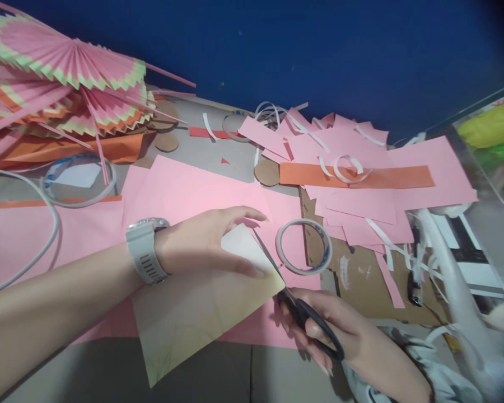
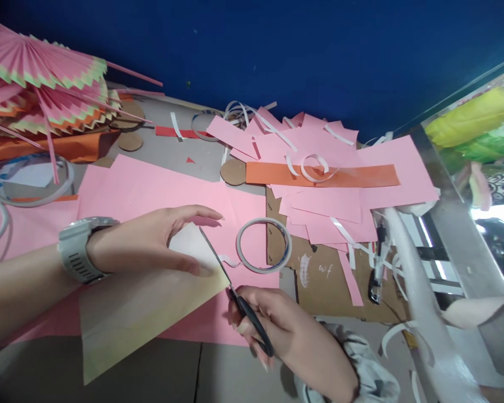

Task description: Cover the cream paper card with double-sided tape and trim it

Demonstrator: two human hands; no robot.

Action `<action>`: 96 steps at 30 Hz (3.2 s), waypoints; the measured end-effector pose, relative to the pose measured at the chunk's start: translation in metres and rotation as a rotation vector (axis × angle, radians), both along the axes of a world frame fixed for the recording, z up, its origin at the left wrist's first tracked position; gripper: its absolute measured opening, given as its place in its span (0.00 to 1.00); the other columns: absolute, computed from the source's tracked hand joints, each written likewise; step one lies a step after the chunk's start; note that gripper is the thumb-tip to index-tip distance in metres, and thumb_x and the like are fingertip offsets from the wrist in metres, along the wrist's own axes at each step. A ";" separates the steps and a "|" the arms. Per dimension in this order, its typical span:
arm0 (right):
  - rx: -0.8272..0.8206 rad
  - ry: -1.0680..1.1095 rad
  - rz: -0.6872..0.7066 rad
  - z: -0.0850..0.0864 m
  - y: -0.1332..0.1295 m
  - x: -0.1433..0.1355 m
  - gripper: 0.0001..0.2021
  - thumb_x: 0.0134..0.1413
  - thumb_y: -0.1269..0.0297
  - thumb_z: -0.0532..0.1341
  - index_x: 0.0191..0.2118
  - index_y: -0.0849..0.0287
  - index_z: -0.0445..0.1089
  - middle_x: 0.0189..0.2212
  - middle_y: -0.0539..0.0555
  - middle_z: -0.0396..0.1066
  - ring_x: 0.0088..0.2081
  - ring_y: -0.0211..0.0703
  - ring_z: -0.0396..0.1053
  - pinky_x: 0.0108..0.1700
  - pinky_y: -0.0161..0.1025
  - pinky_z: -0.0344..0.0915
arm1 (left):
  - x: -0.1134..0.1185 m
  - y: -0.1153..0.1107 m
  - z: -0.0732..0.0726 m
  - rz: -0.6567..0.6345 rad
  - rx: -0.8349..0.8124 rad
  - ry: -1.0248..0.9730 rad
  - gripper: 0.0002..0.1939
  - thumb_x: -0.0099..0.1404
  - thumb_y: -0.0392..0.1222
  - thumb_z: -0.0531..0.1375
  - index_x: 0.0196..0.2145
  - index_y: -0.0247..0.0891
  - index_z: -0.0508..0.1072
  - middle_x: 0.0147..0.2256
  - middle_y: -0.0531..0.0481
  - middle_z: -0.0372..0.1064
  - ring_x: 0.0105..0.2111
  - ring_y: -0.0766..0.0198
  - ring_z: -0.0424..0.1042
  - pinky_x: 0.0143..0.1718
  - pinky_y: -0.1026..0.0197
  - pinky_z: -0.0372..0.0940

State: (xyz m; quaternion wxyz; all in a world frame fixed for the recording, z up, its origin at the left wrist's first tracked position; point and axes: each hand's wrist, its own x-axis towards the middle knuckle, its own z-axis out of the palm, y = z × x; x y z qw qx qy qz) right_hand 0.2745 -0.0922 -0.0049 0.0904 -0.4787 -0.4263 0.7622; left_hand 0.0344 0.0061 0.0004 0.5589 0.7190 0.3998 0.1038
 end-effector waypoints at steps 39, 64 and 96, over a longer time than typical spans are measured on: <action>0.051 -0.105 0.016 0.009 0.002 -0.001 0.19 0.56 0.45 0.53 0.36 0.59 0.64 0.24 0.46 0.58 0.19 0.29 0.54 0.22 0.29 0.54 | -0.003 0.000 0.002 0.027 -0.147 -0.075 0.25 0.51 0.51 0.66 0.45 0.42 0.68 0.39 0.53 0.72 0.38 0.61 0.71 0.34 0.64 0.62; 0.082 -0.206 0.095 0.014 0.001 -0.004 0.16 0.61 0.52 0.49 0.34 0.59 0.64 0.21 0.45 0.56 0.18 0.29 0.53 0.25 0.31 0.60 | -0.004 0.003 -0.002 -0.034 -0.179 -0.015 0.16 0.56 0.55 0.59 0.29 0.38 0.70 0.29 0.53 0.71 0.30 0.62 0.70 0.29 0.65 0.60; 0.083 -0.256 0.101 0.016 0.002 -0.004 0.14 0.61 0.55 0.51 0.35 0.59 0.65 0.23 0.46 0.58 0.19 0.30 0.54 0.22 0.29 0.56 | -0.004 0.004 -0.001 -0.057 -0.169 -0.021 0.16 0.58 0.54 0.57 0.27 0.38 0.68 0.27 0.55 0.67 0.28 0.65 0.65 0.27 0.67 0.58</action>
